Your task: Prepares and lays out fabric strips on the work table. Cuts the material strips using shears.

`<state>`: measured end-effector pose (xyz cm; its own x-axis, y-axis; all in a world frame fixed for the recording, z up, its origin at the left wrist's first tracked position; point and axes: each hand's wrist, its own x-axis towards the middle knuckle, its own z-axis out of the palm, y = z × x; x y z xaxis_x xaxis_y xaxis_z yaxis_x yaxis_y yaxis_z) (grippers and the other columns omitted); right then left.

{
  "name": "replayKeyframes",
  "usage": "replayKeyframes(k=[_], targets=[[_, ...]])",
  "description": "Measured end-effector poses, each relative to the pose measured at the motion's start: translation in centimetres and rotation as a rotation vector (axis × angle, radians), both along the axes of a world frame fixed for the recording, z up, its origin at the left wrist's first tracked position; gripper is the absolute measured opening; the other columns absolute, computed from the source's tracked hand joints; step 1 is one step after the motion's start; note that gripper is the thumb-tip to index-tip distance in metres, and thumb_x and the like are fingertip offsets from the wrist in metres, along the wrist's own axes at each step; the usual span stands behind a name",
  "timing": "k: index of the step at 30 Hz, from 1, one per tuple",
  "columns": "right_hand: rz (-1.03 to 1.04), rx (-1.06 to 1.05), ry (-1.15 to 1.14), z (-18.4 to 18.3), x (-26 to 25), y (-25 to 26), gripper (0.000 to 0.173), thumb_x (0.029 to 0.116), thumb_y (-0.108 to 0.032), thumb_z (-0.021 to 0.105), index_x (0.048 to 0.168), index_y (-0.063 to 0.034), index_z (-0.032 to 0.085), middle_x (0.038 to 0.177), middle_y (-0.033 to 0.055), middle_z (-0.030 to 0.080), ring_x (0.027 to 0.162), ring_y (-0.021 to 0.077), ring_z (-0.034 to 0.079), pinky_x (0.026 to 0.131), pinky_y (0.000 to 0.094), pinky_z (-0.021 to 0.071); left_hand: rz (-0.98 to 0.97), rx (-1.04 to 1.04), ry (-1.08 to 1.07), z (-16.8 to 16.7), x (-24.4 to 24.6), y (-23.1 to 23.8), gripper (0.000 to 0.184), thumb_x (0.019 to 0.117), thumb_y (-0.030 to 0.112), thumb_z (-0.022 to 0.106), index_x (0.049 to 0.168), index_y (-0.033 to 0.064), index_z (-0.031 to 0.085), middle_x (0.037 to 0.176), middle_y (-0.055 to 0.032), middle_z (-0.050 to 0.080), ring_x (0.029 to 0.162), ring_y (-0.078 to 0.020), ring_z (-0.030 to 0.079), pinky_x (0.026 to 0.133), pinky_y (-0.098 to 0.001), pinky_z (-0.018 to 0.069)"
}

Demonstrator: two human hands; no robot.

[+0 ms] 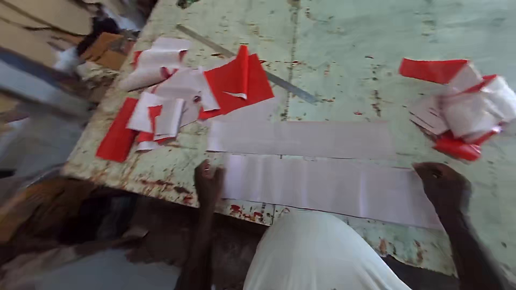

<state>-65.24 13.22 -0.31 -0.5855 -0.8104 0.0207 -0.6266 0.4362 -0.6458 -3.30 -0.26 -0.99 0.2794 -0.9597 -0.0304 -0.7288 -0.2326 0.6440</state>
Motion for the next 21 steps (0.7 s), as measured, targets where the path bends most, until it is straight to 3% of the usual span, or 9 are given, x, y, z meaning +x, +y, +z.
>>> replayKeyframes(k=[5, 8, 10, 13, 16, 18, 21], targets=[[0.222, -0.095, 0.0, -2.3, 4.7, 0.3, 0.03, 0.0995, -0.031, 0.063, 0.103, -0.003, 0.073, 0.087, 0.0147, 0.069, 0.072, 0.0295, 0.064, 0.066, 0.0558, 0.0518, 0.017, 0.033, -0.151, -2.0, -1.3, 2.0, 0.061, 0.0943, 0.041, 0.072, 0.144, 0.0088, 0.055, 0.131, -0.0191, 0.062, 0.121, -0.0384, 0.059, 0.099, -0.0641, 0.048], [0.273, -0.014, 0.107, -6.2, 5.4, 0.7, 0.039, 0.1001, -0.041, 0.058, 0.103, -0.0047, 0.072, 0.089, 0.0164, 0.07, 0.081, 0.0357, 0.067, 0.073, 0.0624, 0.0503, -0.01, 0.02, -0.211, -2.6, -1.1, 1.5, 0.055, 0.0931, 0.037, 0.075, 0.138, 0.008, 0.06, 0.126, -0.0175, 0.064, 0.119, -0.0356, 0.06, 0.101, -0.0584, 0.0499], [0.294, -0.018, 0.107, -7.3, 4.8, 0.5, 0.044, 0.0997, -0.043, 0.058, 0.1, -0.0018, 0.072, 0.089, 0.0193, 0.069, 0.083, 0.0372, 0.067, 0.076, 0.0618, 0.0498, -0.029, 0.006, -0.241, -2.9, -0.9, 1.2, 0.053, 0.0927, 0.037, 0.075, 0.135, 0.0081, 0.062, 0.124, -0.0167, 0.064, 0.118, -0.035, 0.06, 0.101, -0.0562, 0.0502], [0.34, 0.008, 0.016, -6.2, 4.0, 0.4, 0.041, 0.0998, -0.038, 0.062, 0.099, 0.0022, 0.072, 0.088, 0.0207, 0.069, 0.081, 0.0332, 0.066, 0.076, 0.0565, 0.0515, -0.034, 0.04, -0.171, -3.0, 0.1, 0.6, 0.06, 0.0928, 0.042, 0.074, 0.139, 0.0069, 0.058, 0.125, -0.0181, 0.064, 0.116, -0.0352, 0.061, 0.1, -0.0559, 0.0509], [0.312, -0.084, -0.062, -4.1, 5.2, 0.0, 0.038, 0.1014, -0.032, 0.063, 0.099, 0.0061, 0.07, 0.082, 0.0173, 0.066, 0.073, 0.021, 0.061, 0.07, 0.0411, 0.0517, -0.026, 0.021, -0.131, -2.1, 2.1, -0.8, 0.053, 0.0986, 0.04, 0.066, 0.139, 0.0065, 0.059, 0.124, -0.0193, 0.064, 0.116, -0.0349, 0.062, 0.101, -0.0544, 0.0511], [0.292, -0.155, -0.113, -2.4, 8.0, -0.3, 0.035, 0.1008, -0.028, 0.065, 0.097, 0.007, 0.068, 0.077, 0.012, 0.064, 0.067, 0.011, 0.056, 0.064, 0.0304, 0.0496, -0.004, -0.016, -0.167, -1.9, 4.5, -2.4, 0.049, 0.0993, 0.035, 0.065, 0.138, 0.0072, 0.06, 0.13, -0.0202, 0.062, 0.123, -0.0375, 0.059, 0.105, -0.0561, 0.0487], [0.34, -0.198, -0.202, -0.5, 14.5, -1.3, 0.031, 0.1001, -0.021, 0.065, 0.096, 0.0091, 0.068, 0.076, 0.0099, 0.064, 0.066, 0.0072, 0.056, 0.064, 0.0272, 0.0499, 0.019, -0.09, -0.273, -1.6, 9.5, -6.3, 0.055, 0.0954, 0.032, 0.07, 0.142, 0.0064, 0.057, 0.147, -0.0214, 0.052, 0.135, -0.0426, 0.048, 0.107, -0.0616, 0.0437]])
